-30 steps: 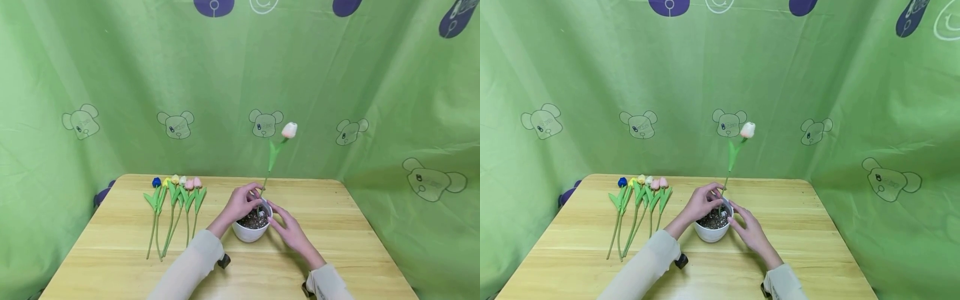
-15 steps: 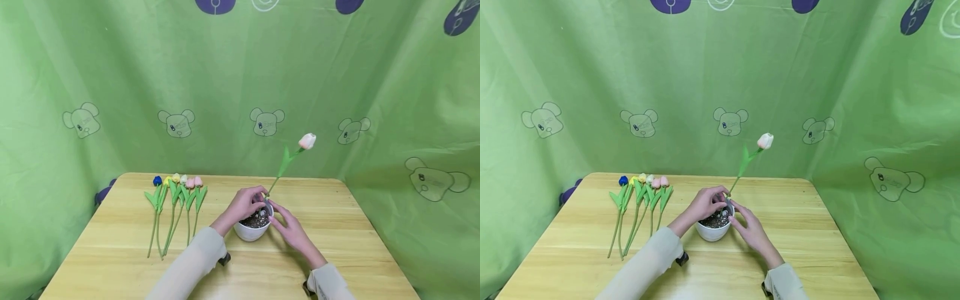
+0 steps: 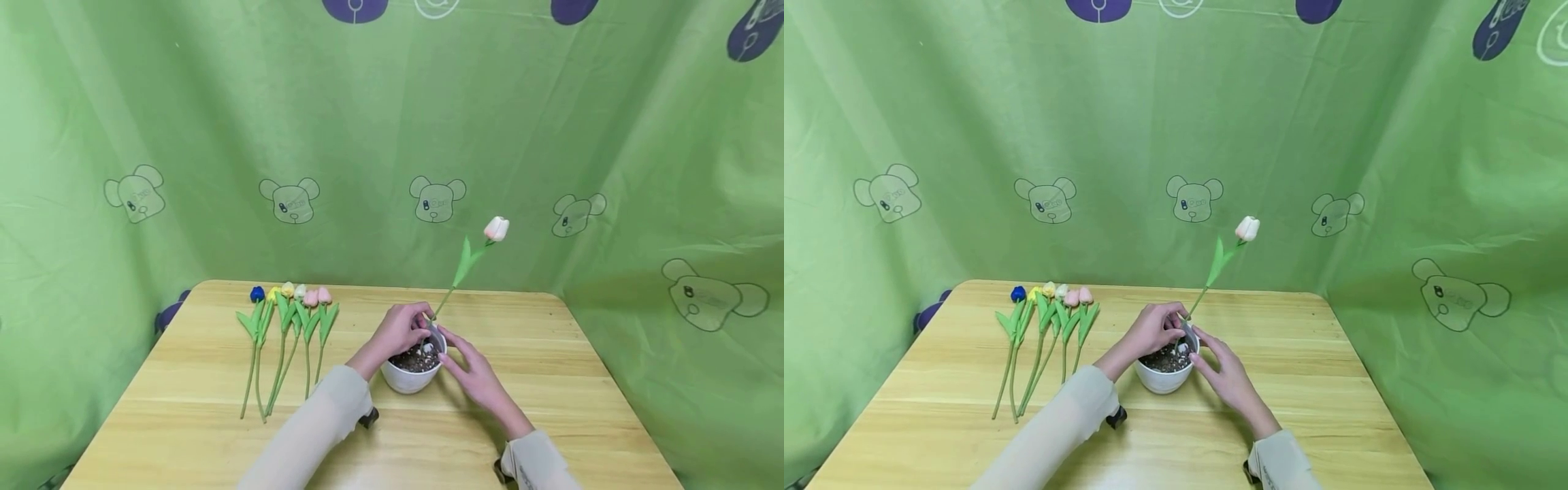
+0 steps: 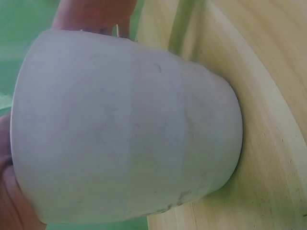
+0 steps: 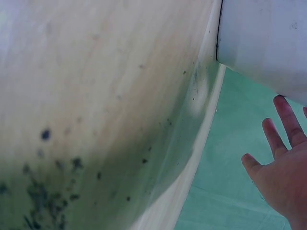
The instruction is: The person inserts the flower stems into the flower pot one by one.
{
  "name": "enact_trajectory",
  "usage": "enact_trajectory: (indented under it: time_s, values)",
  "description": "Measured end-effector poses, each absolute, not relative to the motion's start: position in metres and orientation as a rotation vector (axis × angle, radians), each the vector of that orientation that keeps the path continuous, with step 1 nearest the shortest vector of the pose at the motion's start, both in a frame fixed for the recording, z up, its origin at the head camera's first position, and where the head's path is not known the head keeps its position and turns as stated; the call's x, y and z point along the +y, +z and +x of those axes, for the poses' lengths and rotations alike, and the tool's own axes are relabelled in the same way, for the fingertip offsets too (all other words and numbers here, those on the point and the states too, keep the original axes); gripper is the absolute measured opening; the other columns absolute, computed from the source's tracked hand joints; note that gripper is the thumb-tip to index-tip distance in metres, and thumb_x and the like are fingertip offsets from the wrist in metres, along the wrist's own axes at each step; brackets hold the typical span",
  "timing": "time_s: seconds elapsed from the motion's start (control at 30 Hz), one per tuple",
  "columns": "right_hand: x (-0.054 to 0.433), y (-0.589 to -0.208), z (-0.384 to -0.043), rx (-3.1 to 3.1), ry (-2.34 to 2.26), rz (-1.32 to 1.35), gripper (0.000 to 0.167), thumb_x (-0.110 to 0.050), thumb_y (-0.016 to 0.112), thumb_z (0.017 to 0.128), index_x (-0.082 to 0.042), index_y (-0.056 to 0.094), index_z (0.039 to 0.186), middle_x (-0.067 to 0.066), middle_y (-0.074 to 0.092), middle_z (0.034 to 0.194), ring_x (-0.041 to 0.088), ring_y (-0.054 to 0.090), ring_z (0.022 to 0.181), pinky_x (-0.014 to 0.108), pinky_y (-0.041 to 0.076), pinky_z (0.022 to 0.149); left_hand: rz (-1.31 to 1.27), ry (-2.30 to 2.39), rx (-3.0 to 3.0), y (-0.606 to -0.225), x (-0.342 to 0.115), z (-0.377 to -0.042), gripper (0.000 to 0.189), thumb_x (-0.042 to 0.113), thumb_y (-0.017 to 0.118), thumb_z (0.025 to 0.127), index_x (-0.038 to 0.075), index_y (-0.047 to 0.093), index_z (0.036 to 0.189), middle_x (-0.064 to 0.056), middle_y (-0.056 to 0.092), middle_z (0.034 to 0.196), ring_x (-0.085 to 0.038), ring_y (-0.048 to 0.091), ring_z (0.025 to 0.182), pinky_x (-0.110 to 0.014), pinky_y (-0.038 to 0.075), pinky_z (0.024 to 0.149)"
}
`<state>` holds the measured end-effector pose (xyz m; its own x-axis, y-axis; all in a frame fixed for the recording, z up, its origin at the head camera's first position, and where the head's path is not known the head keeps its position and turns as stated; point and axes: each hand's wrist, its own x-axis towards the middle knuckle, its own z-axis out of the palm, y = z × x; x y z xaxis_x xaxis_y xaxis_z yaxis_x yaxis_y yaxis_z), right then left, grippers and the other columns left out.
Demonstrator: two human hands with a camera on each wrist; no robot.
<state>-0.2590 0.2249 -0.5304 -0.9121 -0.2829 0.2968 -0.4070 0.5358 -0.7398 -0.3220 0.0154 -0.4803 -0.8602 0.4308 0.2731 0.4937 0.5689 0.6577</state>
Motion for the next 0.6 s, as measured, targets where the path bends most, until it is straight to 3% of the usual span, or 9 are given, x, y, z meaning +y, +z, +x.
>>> enact_trajectory:
  time_s: [0.6]
  values:
    - [0.2254,-0.5321,-0.2602,-2.64,1.305,0.572,0.057,-0.032,0.064,0.103,-0.027,0.045,0.157,0.015,0.059,0.148,0.044,0.051,0.139,0.075,0.032,0.116,-0.742,-1.138,-2.787,-0.4854,0.0169,-0.3198,0.049,0.012,0.087,0.083,0.008,0.068,0.128,0.001,0.074,0.09,-0.003,0.064,0.077,-0.013,0.056,0.074]
